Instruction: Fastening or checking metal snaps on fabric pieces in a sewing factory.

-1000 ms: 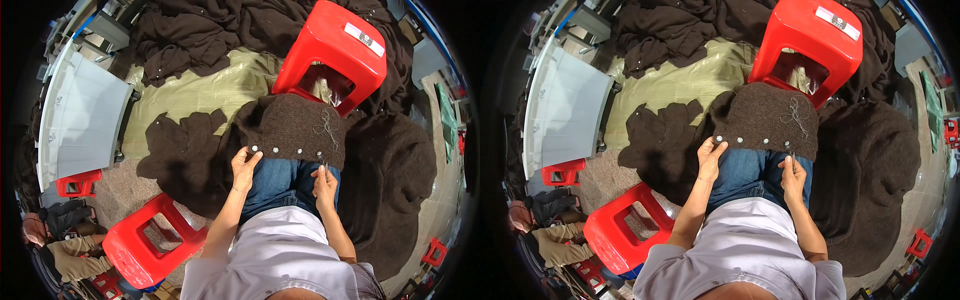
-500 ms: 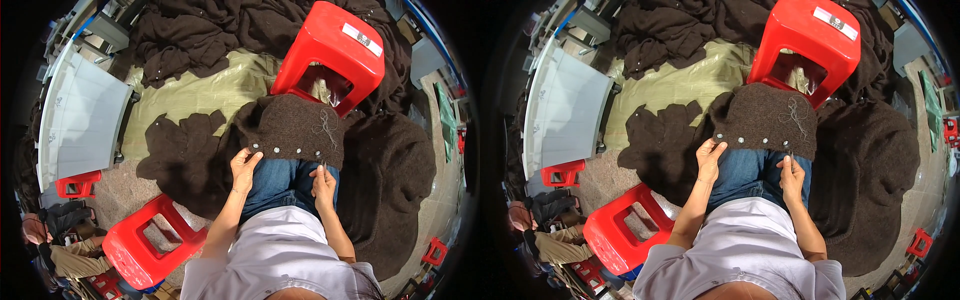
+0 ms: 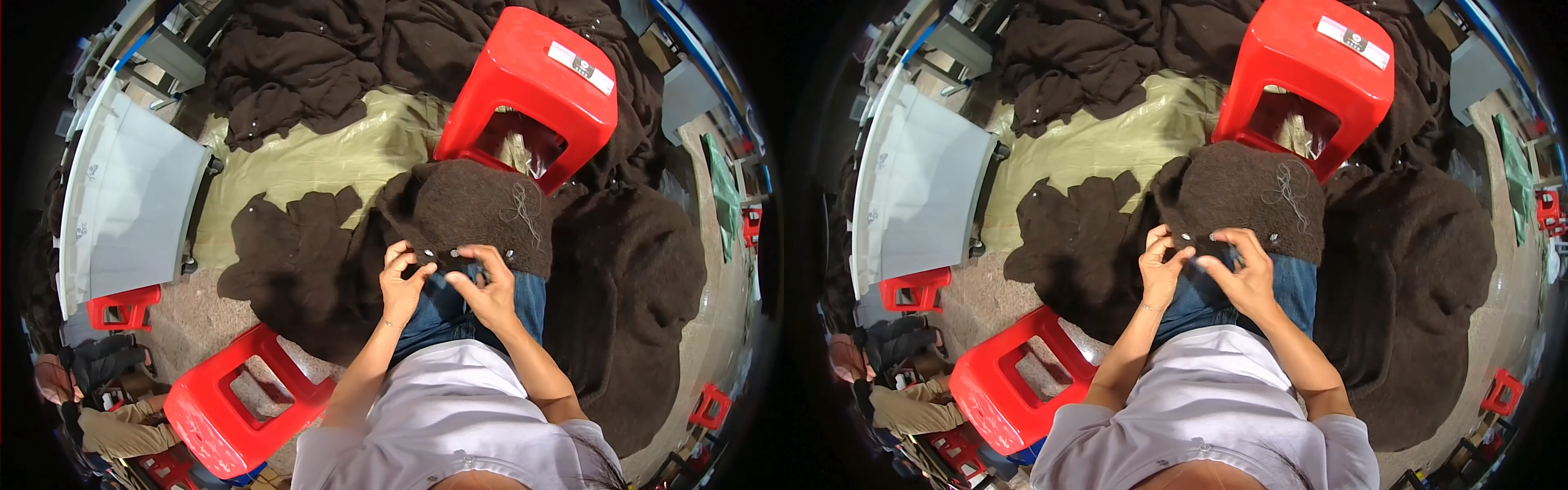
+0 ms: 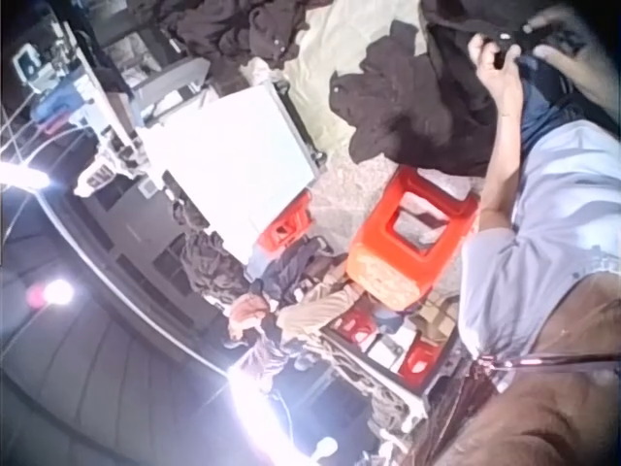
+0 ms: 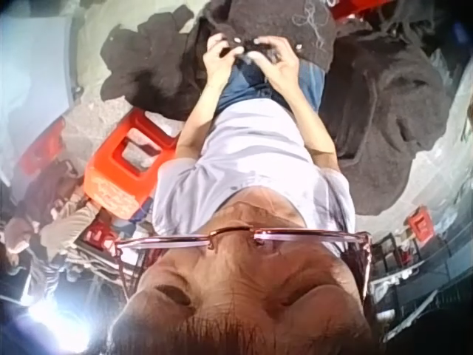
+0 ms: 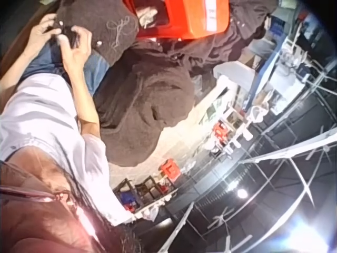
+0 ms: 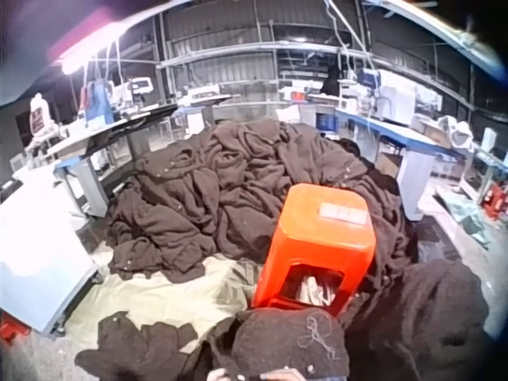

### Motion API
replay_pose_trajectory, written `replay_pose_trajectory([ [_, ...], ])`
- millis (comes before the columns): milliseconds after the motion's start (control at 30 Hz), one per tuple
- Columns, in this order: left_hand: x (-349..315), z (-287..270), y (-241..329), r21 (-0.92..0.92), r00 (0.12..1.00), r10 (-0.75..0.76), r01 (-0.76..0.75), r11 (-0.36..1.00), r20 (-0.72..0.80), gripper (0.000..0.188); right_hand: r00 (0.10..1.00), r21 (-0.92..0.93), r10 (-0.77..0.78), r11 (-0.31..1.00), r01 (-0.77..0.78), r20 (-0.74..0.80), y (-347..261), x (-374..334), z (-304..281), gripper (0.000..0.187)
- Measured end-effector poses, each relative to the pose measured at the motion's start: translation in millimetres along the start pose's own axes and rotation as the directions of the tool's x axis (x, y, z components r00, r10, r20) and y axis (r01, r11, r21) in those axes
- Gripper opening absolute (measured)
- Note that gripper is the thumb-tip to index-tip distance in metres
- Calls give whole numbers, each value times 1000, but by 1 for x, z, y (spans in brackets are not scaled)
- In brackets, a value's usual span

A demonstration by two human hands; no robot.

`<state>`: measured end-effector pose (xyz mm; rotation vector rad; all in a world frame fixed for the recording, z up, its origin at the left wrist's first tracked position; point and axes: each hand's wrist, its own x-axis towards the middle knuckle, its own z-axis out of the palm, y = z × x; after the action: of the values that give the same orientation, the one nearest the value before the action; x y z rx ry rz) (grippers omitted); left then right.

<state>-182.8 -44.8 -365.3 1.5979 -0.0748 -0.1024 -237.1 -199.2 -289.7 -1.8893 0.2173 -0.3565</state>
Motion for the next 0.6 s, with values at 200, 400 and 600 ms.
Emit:
replay_pose_trajectory([
  [200, -13, 12, 13, 124, 943, 319, -330, 936, 100, 20, 915, -81, 221, 975, -206, 337, -17, 23, 10, 44],
  [400, 8, 19, 50, 323, 908, 337, -406, 855, 248, 60, 939, -34, 21, 999, -10, 344, -38, 24, -33, 23],
  [600, 58, 2, 22, 455, 936, 330, -348, 819, 121, 38, 858, -120, -496, 868, 483, -136, -119, 10, -140, 14],
])
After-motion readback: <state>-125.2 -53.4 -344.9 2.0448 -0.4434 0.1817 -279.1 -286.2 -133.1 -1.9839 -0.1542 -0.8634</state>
